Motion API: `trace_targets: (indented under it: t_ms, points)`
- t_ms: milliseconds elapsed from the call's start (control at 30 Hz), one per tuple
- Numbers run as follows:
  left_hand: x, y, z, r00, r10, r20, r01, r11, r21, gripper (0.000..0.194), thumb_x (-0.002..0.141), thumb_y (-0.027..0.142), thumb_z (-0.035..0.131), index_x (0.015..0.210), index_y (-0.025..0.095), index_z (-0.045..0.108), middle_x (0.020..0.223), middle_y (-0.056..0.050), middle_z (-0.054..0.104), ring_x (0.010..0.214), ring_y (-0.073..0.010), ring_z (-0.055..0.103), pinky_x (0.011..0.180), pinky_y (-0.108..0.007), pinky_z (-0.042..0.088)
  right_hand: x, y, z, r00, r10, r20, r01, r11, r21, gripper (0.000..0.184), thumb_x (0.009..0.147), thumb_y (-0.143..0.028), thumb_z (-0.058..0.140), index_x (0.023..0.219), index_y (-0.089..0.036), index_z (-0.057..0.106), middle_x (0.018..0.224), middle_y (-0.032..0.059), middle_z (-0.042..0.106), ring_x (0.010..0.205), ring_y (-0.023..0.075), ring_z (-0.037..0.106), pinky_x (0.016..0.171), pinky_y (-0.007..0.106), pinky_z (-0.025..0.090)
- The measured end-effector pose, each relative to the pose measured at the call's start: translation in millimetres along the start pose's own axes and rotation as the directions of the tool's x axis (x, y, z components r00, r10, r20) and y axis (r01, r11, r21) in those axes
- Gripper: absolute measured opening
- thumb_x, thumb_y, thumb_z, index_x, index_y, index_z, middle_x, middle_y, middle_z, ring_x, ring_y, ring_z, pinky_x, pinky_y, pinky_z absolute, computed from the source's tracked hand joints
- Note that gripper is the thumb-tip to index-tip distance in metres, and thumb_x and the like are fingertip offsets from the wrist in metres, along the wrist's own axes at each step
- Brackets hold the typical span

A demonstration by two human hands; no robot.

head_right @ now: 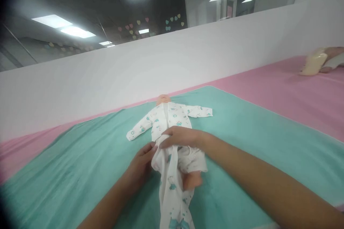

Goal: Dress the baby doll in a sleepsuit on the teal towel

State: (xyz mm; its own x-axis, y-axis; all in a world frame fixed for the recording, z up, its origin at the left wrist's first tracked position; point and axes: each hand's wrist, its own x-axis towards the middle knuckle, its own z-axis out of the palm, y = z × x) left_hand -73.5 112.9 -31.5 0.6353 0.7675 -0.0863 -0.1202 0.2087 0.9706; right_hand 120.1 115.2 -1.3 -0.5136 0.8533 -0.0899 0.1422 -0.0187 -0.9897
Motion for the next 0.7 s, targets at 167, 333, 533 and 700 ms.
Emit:
trace_targets:
  t_ms: [167,333,533,700]
  points:
    - [-1,9,10.6,0.972,0.007,0.234,-0.052,0.981,0.188,0.036,0.069,0.027,0.07,0.101,0.018,0.058,0.092,-0.006,0.06,0.083,-0.0202,0.055,0.07,-0.027,0.042,-3,10,7,0.975,-0.063,-0.213,0.168,0.837,0.521,0.023,0.066,-0.03,0.068,0.065,-0.017,0.049,0.059,-0.0043,0.05,0.052,0.0092,0.049,0.053,0.024,0.041]
    - [4,4,11.0,0.999,0.036,0.002,-0.036,0.99,0.139,0.02,0.074,0.029,0.064,0.088,0.017,0.056,0.074,-0.002,0.056,0.064,-0.0126,0.051,0.056,-0.022,0.038,-6,4,11,0.991,-0.034,-0.131,0.084,0.912,0.401,0.029,0.068,-0.042,0.067,0.073,-0.017,0.054,0.066,-0.0013,0.055,0.058,0.0105,0.052,0.054,0.024,0.041]
    - [0,3,5.7,0.94,0.175,-0.293,-0.182,0.983,0.002,0.017,0.073,0.021,0.06,0.07,0.018,0.044,0.056,0.005,0.044,0.051,-0.0085,0.041,0.048,-0.019,0.033,-8,-3,12,0.981,0.107,0.162,-0.073,0.976,-0.204,0.043,0.052,-0.044,0.077,0.083,-0.019,0.063,0.079,0.0026,0.064,0.067,0.0168,0.059,0.056,0.026,0.044]
    - [-1,5,8.9,0.965,0.151,-0.216,-0.162,0.986,-0.033,0.016,0.076,0.029,0.061,0.074,0.017,0.051,0.072,0.0,0.055,0.069,-0.0127,0.052,0.063,-0.022,0.041,-4,8,9,0.998,0.059,0.037,-0.061,0.995,0.078,0.039,0.062,-0.05,0.069,0.081,-0.016,0.063,0.077,0.0036,0.064,0.067,0.0163,0.059,0.059,0.027,0.045]
